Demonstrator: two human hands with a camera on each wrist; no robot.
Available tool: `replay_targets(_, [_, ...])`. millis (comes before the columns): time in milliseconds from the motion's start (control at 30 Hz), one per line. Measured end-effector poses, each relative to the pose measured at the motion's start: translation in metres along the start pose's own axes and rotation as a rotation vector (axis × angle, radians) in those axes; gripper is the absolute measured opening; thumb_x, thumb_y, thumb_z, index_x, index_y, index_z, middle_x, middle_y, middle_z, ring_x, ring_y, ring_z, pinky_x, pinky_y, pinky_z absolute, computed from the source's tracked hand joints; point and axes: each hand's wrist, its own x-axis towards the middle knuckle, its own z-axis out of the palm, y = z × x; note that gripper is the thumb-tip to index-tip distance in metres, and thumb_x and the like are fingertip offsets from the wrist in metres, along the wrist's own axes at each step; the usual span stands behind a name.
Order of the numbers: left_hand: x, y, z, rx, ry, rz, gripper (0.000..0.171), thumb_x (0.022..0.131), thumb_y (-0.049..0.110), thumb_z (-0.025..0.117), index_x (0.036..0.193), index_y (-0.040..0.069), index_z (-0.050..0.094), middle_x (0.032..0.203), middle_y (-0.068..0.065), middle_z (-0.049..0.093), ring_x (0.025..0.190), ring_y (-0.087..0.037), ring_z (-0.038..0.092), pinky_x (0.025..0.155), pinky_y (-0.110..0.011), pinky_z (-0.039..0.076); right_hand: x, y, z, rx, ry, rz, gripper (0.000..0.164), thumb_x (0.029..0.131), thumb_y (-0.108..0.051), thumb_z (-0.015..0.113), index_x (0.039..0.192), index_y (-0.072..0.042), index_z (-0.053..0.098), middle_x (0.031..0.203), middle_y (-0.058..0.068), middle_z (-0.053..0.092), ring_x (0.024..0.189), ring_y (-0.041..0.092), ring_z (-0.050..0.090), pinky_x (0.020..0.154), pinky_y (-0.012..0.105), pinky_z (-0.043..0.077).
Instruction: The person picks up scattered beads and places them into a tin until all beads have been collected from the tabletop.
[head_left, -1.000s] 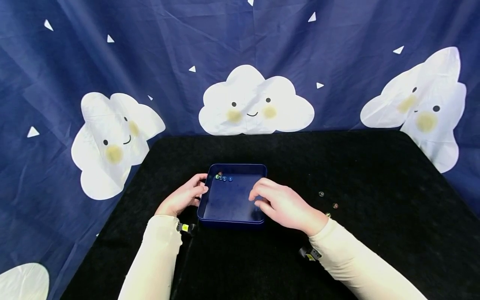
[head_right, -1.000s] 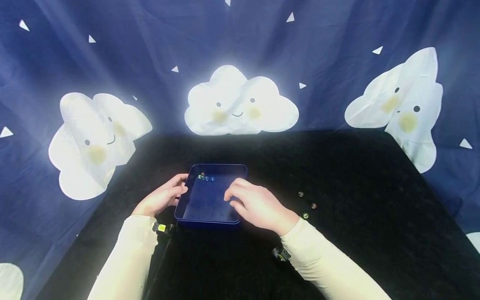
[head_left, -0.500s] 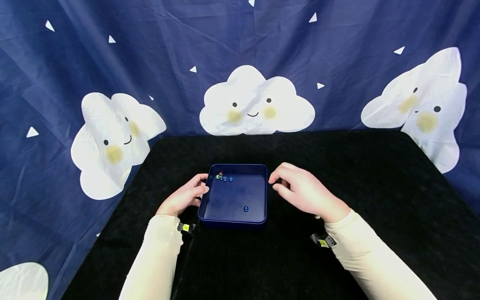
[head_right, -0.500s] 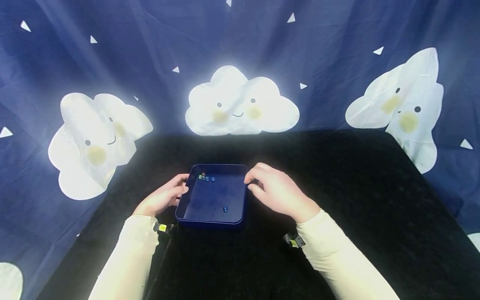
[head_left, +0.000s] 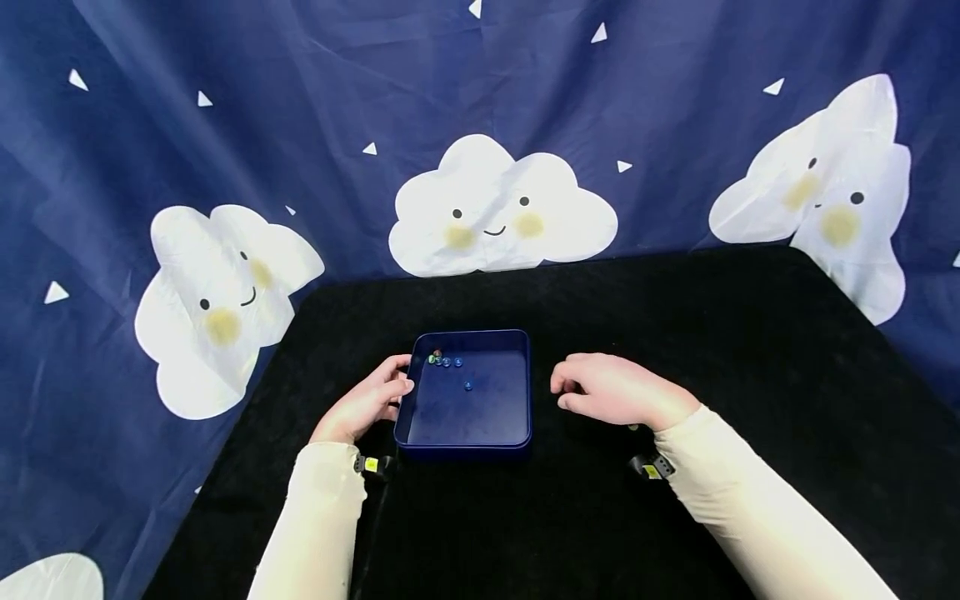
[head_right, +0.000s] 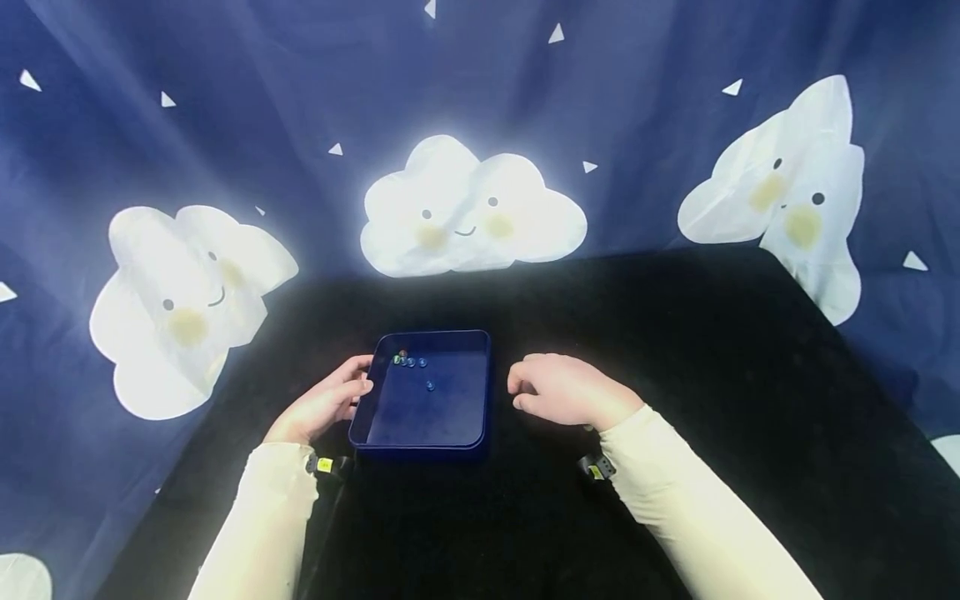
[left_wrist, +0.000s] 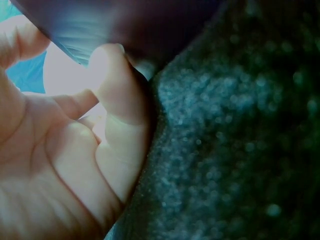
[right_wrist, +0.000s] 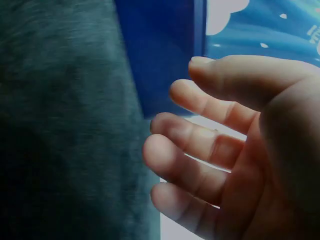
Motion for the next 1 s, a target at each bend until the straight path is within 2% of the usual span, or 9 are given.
replay_targets(133, [-0.003,-0.002,0.000,-0.023,0.007,0.003,0.051,0.100,0.012,0.051,0.148,0.006,0.036,0.111,-0.020,0.049,0.091,-0.028,0.066,0.075,-0.043,0.058,0.004,0.001,0.003,-0.003,-0.064,0.012,0.007,0.093,-0.020,0.069,0.101,-0.021,0.069,0.091,-0.015,0.057,0.086,0.010,0.058,0.082,0.036,0.049])
replay_targets(400, [-0.001,0.001,-0.002,-0.026,0.001,-0.012,0.053,0.099,0.014,0.054,0.148,0.006,0.036,0.111,-0.019,0.050,0.089,-0.028,0.065,0.073,-0.041,0.058,0.004,-0.004,0.003,0.038,-0.058,-0.008,0.008,0.094,-0.020,0.068,0.102,-0.018,0.069,0.095,-0.013,0.060,0.089,0.012,0.060,0.085,0.038,0.050])
replay_targets(567, [-0.001,0.003,-0.003,-0.009,0.001,-0.028,0.054,0.098,0.014,0.055,0.148,0.006,0.036,0.113,-0.020,0.050,0.089,-0.028,0.064,0.073,-0.040,0.057,0.008,-0.015,0.009,0.035,-0.009,-0.031,0.010,0.093,-0.020,0.067,0.103,-0.020,0.069,0.093,-0.015,0.060,0.084,0.007,0.059,0.080,0.034,0.050])
replay_targets(733, [-0.001,0.003,-0.004,-0.010,0.010,-0.029,0.052,0.099,0.014,0.054,0.148,0.009,0.038,0.116,-0.021,0.050,0.090,-0.030,0.065,0.074,-0.042,0.058,0.012,-0.027,0.012,0.003,0.087,-0.072,0.008,0.090,-0.021,0.068,0.094,-0.026,0.064,0.085,-0.018,0.053,0.076,0.005,0.055,0.071,0.029,0.048])
replay_targets(867, [-0.001,0.004,-0.004,-0.018,0.008,-0.034,0.053,0.098,0.015,0.055,0.148,0.008,0.038,0.116,-0.022,0.050,0.091,-0.031,0.065,0.075,-0.044,0.058,0.008,-0.023,0.004,-0.035,0.096,-0.027,0.009,0.089,-0.021,0.069,0.093,-0.025,0.062,0.086,-0.014,0.053,0.074,0.005,0.052,0.069,0.029,0.047])
replay_targets(1000, [-0.001,0.004,-0.003,-0.025,0.008,-0.041,0.053,0.098,0.015,0.055,0.148,0.008,0.038,0.116,-0.022,0.050,0.090,-0.031,0.065,0.075,-0.044,0.058,-0.005,-0.005,-0.014,-0.076,0.035,0.086,0.012,0.087,-0.018,0.071,0.095,-0.020,0.064,0.091,-0.005,0.058,0.078,0.011,0.055,0.073,0.037,0.049])
